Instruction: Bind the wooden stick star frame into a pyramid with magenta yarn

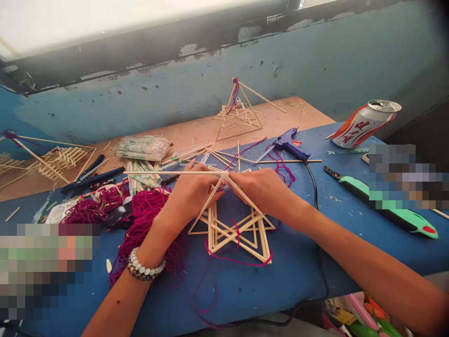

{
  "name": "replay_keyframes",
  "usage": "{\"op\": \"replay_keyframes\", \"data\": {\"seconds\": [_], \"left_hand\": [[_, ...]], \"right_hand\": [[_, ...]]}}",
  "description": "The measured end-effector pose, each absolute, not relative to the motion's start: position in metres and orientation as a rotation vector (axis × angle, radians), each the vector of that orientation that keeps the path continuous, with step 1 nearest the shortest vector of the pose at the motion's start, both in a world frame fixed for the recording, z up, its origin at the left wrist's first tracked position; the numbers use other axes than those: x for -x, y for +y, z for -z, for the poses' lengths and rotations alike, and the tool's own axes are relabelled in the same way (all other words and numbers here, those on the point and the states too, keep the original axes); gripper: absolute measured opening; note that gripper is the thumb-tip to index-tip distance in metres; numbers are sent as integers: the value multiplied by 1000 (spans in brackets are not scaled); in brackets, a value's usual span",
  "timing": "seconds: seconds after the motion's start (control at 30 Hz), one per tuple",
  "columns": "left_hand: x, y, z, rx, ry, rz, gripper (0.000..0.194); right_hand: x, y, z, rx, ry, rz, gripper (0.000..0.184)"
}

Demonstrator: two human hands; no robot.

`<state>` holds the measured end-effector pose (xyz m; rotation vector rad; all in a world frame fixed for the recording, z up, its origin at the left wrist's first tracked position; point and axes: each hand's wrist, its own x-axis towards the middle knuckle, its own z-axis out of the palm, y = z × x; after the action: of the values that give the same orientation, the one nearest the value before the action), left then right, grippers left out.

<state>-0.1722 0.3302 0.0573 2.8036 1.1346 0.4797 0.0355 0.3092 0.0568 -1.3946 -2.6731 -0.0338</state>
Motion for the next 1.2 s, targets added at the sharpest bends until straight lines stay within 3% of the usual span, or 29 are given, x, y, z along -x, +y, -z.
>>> {"op": "replay_keyframes", "data": {"seconds": [0.1,0.33,0.57,1.2], "left_hand": [[170,328,-60,-2800,1176,-469,7],[170,324,-62,-2874,1182,-457,27],[168,323,-62,-2609,1230,-755,20],[164,323,-48,-2324,1243,-849,22]], "right_hand": [[-36,309,-55,1389,-2661,35,21],[-38,310,-51,1362,-2631,59,24],[-40,310,-43,1345,-2557,91,30],[-36,311,-34,1314,-2526,223,36]]}}
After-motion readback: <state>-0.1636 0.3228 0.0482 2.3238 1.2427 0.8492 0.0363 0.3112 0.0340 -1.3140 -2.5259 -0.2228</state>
